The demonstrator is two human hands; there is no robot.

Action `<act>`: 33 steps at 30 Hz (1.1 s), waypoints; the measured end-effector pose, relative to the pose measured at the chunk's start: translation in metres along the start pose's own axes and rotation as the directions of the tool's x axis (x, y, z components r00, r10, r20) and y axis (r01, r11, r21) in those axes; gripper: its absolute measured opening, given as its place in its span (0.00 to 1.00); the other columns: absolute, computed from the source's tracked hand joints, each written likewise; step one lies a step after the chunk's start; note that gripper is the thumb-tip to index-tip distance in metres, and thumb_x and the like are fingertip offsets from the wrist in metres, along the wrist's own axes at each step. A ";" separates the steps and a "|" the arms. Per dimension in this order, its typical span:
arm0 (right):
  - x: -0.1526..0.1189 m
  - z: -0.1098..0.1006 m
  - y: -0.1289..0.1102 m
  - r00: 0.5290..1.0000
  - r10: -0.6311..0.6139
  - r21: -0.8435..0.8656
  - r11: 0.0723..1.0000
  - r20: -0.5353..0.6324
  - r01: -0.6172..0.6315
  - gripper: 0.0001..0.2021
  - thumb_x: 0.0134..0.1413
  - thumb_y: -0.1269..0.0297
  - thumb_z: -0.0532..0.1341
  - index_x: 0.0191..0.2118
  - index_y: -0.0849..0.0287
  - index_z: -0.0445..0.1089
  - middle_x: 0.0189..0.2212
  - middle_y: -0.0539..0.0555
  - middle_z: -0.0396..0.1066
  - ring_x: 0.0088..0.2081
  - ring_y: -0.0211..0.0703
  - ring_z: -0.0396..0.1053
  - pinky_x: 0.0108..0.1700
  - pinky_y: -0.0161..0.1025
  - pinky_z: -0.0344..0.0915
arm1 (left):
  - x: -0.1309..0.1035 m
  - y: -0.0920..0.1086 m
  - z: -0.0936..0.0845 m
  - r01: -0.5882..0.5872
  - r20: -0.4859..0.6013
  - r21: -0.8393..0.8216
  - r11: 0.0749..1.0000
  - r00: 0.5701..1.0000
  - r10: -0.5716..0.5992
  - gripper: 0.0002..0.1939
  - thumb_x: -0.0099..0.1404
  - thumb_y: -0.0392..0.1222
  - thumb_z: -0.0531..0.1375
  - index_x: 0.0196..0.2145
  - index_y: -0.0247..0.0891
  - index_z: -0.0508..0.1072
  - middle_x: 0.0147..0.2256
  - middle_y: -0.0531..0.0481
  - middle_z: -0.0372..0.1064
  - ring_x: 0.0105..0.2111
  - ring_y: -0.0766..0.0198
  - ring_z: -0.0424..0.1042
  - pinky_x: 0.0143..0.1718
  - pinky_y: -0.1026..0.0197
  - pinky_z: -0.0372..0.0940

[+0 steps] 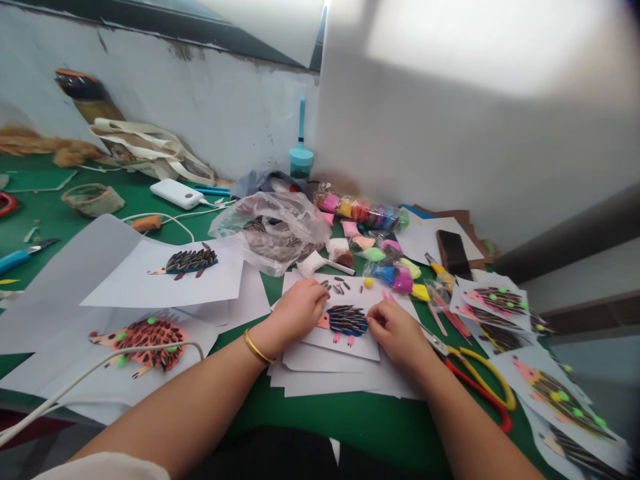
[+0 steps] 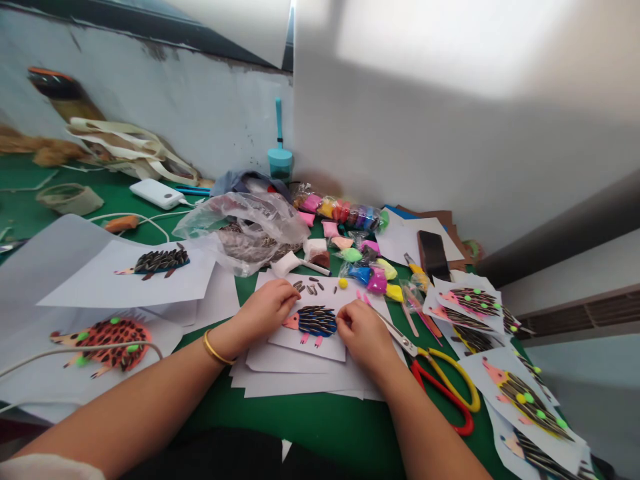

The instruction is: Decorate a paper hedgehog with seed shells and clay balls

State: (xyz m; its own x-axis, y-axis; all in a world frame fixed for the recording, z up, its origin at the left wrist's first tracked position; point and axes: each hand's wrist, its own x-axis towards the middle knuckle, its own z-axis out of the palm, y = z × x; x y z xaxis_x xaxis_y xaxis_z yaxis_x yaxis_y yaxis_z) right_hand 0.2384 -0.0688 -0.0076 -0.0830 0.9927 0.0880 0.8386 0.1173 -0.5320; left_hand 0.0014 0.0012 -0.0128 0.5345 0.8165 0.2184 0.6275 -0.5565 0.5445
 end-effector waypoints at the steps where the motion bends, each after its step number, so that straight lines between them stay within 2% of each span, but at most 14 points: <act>1: 0.000 0.000 0.000 1.000 0.001 -0.007 1.000 0.005 -0.001 0.05 0.55 0.67 0.57 0.29 0.56 0.67 0.30 0.52 0.69 0.35 0.44 0.67 0.37 0.40 0.61 | 0.000 0.000 0.000 0.001 -0.001 -0.002 1.000 1.000 -0.001 0.11 0.68 0.37 0.53 0.37 0.39 0.76 0.38 0.46 0.71 0.41 0.59 0.70 0.47 0.57 0.65; 14: 0.002 0.001 0.002 1.000 -0.011 0.002 1.000 0.018 0.011 0.05 0.55 0.66 0.58 0.29 0.56 0.68 0.30 0.52 0.70 0.34 0.44 0.67 0.36 0.40 0.62 | 0.000 0.000 -0.001 -0.010 0.007 -0.016 1.000 1.000 0.010 0.10 0.68 0.39 0.54 0.36 0.39 0.77 0.36 0.46 0.71 0.40 0.59 0.70 0.45 0.57 0.65; 21: 0.000 -0.001 0.009 1.000 -0.007 0.107 0.994 0.006 0.006 0.04 0.55 0.63 0.59 0.33 0.56 0.70 0.31 0.53 0.70 0.34 0.45 0.67 0.37 0.41 0.63 | 0.000 0.000 0.000 0.002 0.010 -0.013 1.000 1.000 -0.002 0.11 0.68 0.40 0.54 0.37 0.39 0.77 0.37 0.46 0.71 0.40 0.59 0.70 0.46 0.57 0.64; 24: 0.000 -0.006 0.011 0.999 0.032 0.185 0.982 -0.035 -0.025 0.07 0.55 0.61 0.58 0.36 0.57 0.70 0.33 0.53 0.70 0.34 0.45 0.68 0.37 0.41 0.64 | 0.000 -0.001 0.000 -0.001 0.009 -0.013 1.000 1.000 0.001 0.11 0.69 0.40 0.54 0.38 0.39 0.77 0.37 0.47 0.72 0.41 0.59 0.70 0.46 0.56 0.65; 27: 0.002 -0.012 0.010 0.996 0.050 0.222 0.975 -0.077 -0.031 0.08 0.57 0.60 0.57 0.35 0.56 0.72 0.34 0.54 0.71 0.36 0.45 0.68 0.38 0.41 0.65 | 0.000 -0.002 0.001 -0.003 0.011 -0.010 1.000 1.000 0.003 0.11 0.69 0.39 0.53 0.38 0.38 0.77 0.38 0.46 0.72 0.41 0.59 0.70 0.46 0.56 0.65; 29: 0.007 -0.015 0.006 0.999 -0.006 0.171 0.985 -0.053 0.015 0.09 0.58 0.61 0.57 0.35 0.56 0.73 0.34 0.54 0.71 0.37 0.46 0.69 0.40 0.42 0.65 | 0.000 -0.003 0.003 -0.001 0.012 -0.008 1.000 1.000 0.001 0.11 0.69 0.39 0.53 0.38 0.38 0.77 0.38 0.46 0.72 0.41 0.59 0.70 0.46 0.56 0.65; 33: 0.028 -0.018 -0.012 0.988 -0.129 0.011 0.992 0.089 0.128 0.10 0.60 0.63 0.57 0.36 0.55 0.77 0.36 0.54 0.73 0.40 0.46 0.70 0.43 0.41 0.65 | 0.000 -0.004 0.004 -0.007 -0.003 -0.010 1.000 1.000 0.007 0.11 0.68 0.38 0.53 0.38 0.38 0.76 0.38 0.46 0.72 0.41 0.59 0.70 0.47 0.56 0.65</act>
State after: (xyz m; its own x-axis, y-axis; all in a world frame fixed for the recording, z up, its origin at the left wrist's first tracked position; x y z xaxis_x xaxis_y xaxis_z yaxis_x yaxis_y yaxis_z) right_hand 0.2360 -0.0430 0.0163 -0.2376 0.9680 0.0806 0.8150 0.2439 -0.5257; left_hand 0.0014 0.0027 -0.0178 0.5370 0.8131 0.2245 0.6180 -0.5604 0.5514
